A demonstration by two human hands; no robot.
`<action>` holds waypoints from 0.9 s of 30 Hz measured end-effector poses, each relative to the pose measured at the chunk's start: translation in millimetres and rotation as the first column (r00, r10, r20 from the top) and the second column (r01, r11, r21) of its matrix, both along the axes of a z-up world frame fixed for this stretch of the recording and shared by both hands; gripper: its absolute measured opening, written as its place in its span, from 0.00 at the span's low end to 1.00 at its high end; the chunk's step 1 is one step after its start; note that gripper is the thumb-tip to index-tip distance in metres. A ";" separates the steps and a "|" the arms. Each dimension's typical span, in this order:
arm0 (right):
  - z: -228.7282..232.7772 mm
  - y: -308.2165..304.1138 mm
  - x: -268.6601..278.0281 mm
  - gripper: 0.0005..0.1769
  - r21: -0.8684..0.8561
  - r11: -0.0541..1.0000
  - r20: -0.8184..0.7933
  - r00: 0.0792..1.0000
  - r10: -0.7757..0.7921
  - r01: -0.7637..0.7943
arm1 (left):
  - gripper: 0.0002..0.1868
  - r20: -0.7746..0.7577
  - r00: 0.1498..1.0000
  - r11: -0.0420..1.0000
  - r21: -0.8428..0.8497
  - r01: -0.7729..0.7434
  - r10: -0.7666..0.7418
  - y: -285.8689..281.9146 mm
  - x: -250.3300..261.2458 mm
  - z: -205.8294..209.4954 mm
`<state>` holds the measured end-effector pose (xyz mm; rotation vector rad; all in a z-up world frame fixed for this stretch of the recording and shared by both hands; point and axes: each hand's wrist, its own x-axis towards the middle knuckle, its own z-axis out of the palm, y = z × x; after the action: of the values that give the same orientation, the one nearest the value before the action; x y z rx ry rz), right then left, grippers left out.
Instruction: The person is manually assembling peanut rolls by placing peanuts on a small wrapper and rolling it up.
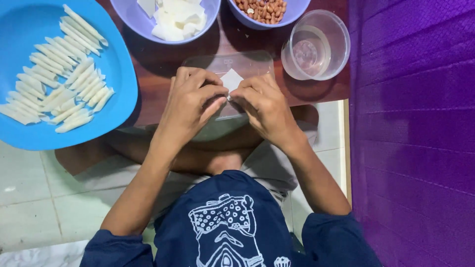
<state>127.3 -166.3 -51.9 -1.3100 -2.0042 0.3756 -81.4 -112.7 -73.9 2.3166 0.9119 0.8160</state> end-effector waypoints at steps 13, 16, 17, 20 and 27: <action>-20.6 -1.9 -2.9 0.05 -0.017 0.999 -0.088 0.995 -0.037 0.035 | 0.04 0.027 0.998 0.997 0.058 -0.051 0.050 -3.8 1.1 -8.0; -18.7 -3.7 -7.4 0.03 -0.034 0.998 -0.080 0.995 -0.061 0.058 | 0.03 0.037 0.999 0.997 0.065 -0.041 0.038 -3.9 0.1 -8.3; -18.3 -4.9 -8.9 0.03 -0.039 0.997 -0.073 0.995 -0.071 0.068 | 0.03 0.038 0.999 0.997 0.060 -0.040 0.038 -4.8 -0.3 -8.8; -18.9 -6.3 -10.4 0.02 -0.041 0.996 -0.064 0.995 -0.081 0.078 | 0.03 0.043 0.998 0.997 0.063 -0.038 0.035 -5.9 1.2 -7.5; -25.0 -7.0 -10.2 0.02 0.002 0.993 -0.046 0.992 -0.121 0.121 | 0.05 0.036 0.996 0.994 0.065 -0.085 0.082 -7.9 7.4 -8.8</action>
<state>117.1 -173.3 -76.9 -1.4000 -1.8767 0.3409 -74.0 -120.5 -82.6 2.3278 0.9865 0.9305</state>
